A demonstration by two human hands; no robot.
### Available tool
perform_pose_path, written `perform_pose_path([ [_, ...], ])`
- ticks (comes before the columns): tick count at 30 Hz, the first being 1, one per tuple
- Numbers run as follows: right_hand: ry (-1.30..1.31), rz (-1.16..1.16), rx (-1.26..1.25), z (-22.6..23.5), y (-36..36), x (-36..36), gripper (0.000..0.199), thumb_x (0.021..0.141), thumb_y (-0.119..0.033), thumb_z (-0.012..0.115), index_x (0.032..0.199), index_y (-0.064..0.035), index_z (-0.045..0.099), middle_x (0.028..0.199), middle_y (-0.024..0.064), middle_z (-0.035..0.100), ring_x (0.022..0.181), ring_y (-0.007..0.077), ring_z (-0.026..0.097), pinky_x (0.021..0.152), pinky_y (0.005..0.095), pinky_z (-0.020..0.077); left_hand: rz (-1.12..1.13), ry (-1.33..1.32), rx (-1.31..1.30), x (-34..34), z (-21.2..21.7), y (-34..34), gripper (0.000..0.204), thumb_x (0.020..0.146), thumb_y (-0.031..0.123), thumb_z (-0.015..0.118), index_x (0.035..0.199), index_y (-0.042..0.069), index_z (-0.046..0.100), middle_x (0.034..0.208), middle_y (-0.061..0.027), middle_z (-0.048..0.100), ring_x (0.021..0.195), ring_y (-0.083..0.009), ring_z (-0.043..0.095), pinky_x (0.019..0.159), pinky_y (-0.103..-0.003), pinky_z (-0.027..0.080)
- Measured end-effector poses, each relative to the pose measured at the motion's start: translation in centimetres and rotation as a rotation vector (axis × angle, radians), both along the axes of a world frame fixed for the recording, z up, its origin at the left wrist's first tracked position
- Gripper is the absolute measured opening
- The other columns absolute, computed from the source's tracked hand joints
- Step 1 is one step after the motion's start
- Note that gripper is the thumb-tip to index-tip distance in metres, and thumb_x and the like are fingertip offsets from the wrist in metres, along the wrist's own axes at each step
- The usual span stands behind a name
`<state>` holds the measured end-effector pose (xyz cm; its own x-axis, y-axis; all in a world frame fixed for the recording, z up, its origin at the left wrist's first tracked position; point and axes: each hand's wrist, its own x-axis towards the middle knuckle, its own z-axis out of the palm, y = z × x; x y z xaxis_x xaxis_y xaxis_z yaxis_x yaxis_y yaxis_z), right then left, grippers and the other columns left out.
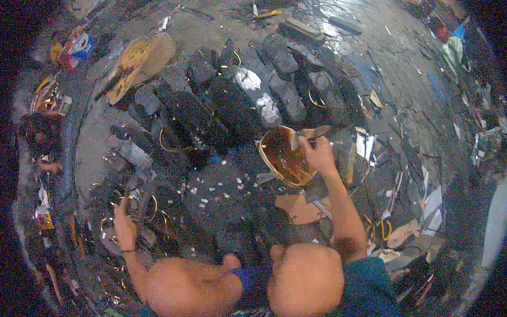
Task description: The person sits on the floor and repeatedly applies a brown adhesive from a small container onto the soles of black sandals using a brush. The person picks up sandals one at a time, coats the sole, and places them back into a pile.
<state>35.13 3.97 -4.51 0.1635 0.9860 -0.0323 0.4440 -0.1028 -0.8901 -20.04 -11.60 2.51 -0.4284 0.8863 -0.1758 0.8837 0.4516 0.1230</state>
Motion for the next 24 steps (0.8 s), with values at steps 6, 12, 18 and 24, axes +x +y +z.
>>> perform_pose_path([
  [6, -0.531, 0.128, 0.019, -1.9, -1.5, 0.0, 0.03, 0.086, -0.027, 0.067, 0.1, -0.0016, 0.065, 0.093, 0.0213, 0.068, 0.087, 0.0401, 0.066, 0.076, 0.0462, 0.0517, -0.076, -0.044, 0.527, 6.7, 8.1, -1.4, 0.037, 0.091, -0.004, 0.053, 0.127, -0.001, 0.055, 0.135, -0.0259, 0.051, 0.127, -0.0345, 0.049, 0.105, -0.041, 0.04],
  [12, -0.596, 0.156, -0.207, 5.1, -5.0, 1.1, 0.027, 0.086, -0.021, 0.066, 0.101, 0.0014, 0.061, 0.084, 0.0244, 0.065, 0.081, 0.041, 0.065, 0.07, 0.0458, 0.0503, 0.2, -0.752, 0.459, 11.8, 0.5, -4.8, 0.026, 0.088, 0.005, 0.064, 0.114, 0.001, 0.064, 0.121, -0.0115, 0.063, 0.116, -0.0224, 0.057, 0.1, -0.036, 0.042],
  [18, -0.723, 0.369, -0.492, 6.6, -9.4, 2.6, 0.032, 0.084, -0.024, 0.063, 0.103, 0.0011, 0.059, 0.101, 0.028, 0.064, 0.095, 0.0436, 0.062, 0.082, 0.0503, 0.0491, -0.277, -0.265, 0.335, 16.5, -11.8, -8.7, 0.021, 0.088, 0.01, 0.062, 0.108, 0.005, 0.067, 0.122, -0.0167, 0.062, 0.107, -0.0337, 0.06, 0.093, -0.04, 0.047],
  [24, 0.39, 0.185, -0.458, 6.7, -10.0, 1.2, 0.033, 0.093, -0.024, 0.063, 0.116, -0.0006, 0.061, 0.105, 0.0105, 0.067, 0.093, 0.022, 0.064, 0.082, 0.0342, 0.0498, -0.302, -0.741, 0.139, 18.7, -9.9, -4.9, 0.033, 0.087, 0.021, 0.066, 0.116, 0.005, 0.063, 0.131, -0.02, 0.055, 0.123, -0.0387, 0.049, 0.103, -0.041, 0.04],
])
